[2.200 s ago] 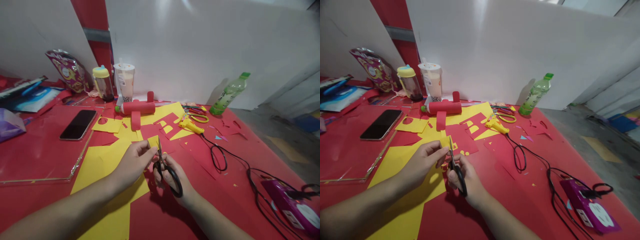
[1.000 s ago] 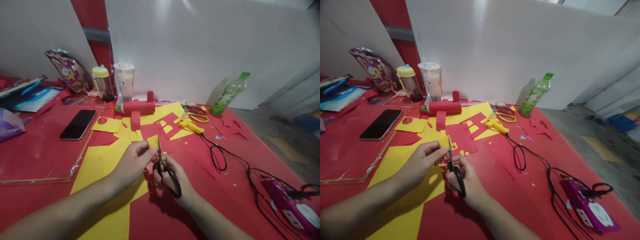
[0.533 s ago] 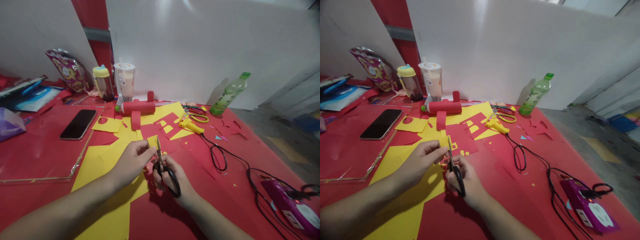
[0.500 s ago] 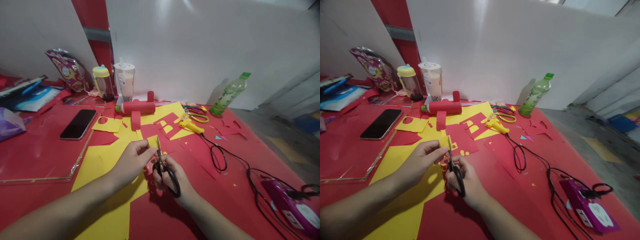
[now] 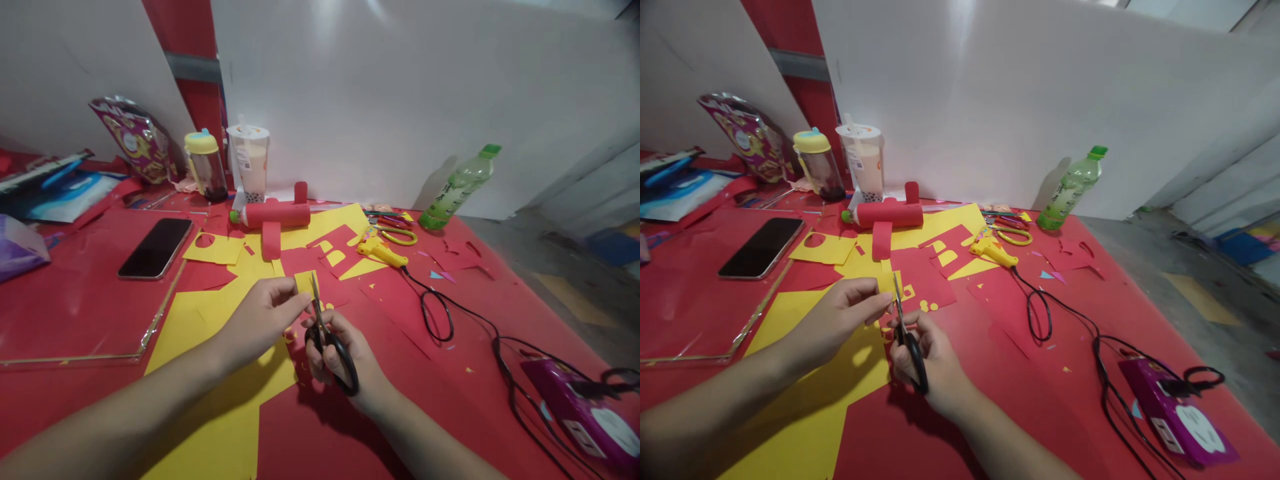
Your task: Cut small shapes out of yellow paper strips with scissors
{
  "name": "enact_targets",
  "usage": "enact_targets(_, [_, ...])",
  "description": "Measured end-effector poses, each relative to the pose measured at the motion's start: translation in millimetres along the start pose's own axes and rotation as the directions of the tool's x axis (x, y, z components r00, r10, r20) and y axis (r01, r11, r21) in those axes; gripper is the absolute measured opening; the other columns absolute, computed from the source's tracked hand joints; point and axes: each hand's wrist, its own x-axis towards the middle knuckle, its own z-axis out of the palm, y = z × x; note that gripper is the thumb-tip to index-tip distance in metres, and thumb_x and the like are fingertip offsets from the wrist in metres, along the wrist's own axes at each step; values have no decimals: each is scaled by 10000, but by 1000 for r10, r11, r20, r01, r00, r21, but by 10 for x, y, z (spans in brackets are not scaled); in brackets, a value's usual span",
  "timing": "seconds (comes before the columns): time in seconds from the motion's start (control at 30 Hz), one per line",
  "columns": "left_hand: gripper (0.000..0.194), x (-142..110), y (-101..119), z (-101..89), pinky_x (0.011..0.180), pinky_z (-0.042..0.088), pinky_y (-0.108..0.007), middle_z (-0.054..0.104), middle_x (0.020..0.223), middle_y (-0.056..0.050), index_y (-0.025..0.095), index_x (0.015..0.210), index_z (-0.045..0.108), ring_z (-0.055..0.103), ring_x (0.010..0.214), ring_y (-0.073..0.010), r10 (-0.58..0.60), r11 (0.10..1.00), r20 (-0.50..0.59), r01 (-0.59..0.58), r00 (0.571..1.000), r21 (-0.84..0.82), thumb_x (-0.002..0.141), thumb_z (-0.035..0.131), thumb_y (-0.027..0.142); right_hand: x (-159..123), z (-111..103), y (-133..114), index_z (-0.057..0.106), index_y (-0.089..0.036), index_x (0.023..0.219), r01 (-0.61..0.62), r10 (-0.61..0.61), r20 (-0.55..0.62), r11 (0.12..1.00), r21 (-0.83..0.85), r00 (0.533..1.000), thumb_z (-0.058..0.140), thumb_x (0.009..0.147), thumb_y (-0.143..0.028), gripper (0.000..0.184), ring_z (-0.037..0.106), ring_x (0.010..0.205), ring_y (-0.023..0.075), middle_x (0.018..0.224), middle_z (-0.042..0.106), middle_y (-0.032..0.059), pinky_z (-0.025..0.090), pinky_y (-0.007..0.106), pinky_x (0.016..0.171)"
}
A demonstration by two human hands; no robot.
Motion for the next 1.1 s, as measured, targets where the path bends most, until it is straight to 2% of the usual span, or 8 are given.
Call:
enact_targets(0.23, [239,28,51,-50,406,292,-172,342,455,60,158,487,448,344,443,-70,-25,997,25,23,999,73,683,489,289,-6,-12,7,449,-185,855,-1,1,11,1000,17,1000,641,605,-520,460,274,349,23,488,378,-99,245,171,362])
enact_targets(0.4, [278,46,42,-108,418,228,-186,246,469,66,169,461,327,256,448,-63,25,989,65,-34,998,143,686,465,257,-11,8,-15,465,-178,823,-38,39,-15,999,36,999,671,562,-519,476,264,351,18,472,357,-109,245,165,361])
enact_targets(0.57, [308,55,39,-171,399,177,-195,182,490,67,183,468,236,205,440,-61,20,984,105,-38,994,174,668,465,236,-11,9,-21,477,-172,823,-81,82,-34,997,15,996,682,526,-532,510,275,335,18,454,375,-113,248,170,356])
enact_targets(0.87, [251,85,25,-261,416,178,-211,232,485,61,175,464,322,231,442,-68,-8,990,215,-23,977,143,667,457,232,-12,0,2,478,-178,800,-97,97,-20,995,11,995,693,522,-510,484,282,328,12,467,415,-103,248,164,342])
enact_targets(1.1, [275,111,13,-333,416,133,-225,193,497,64,183,476,258,186,441,-68,-53,986,259,10,964,166,653,466,213,-2,-8,3,469,-170,782,-145,145,-26,989,7,989,712,490,-507,507,303,324,8,462,440,-98,250,157,339])
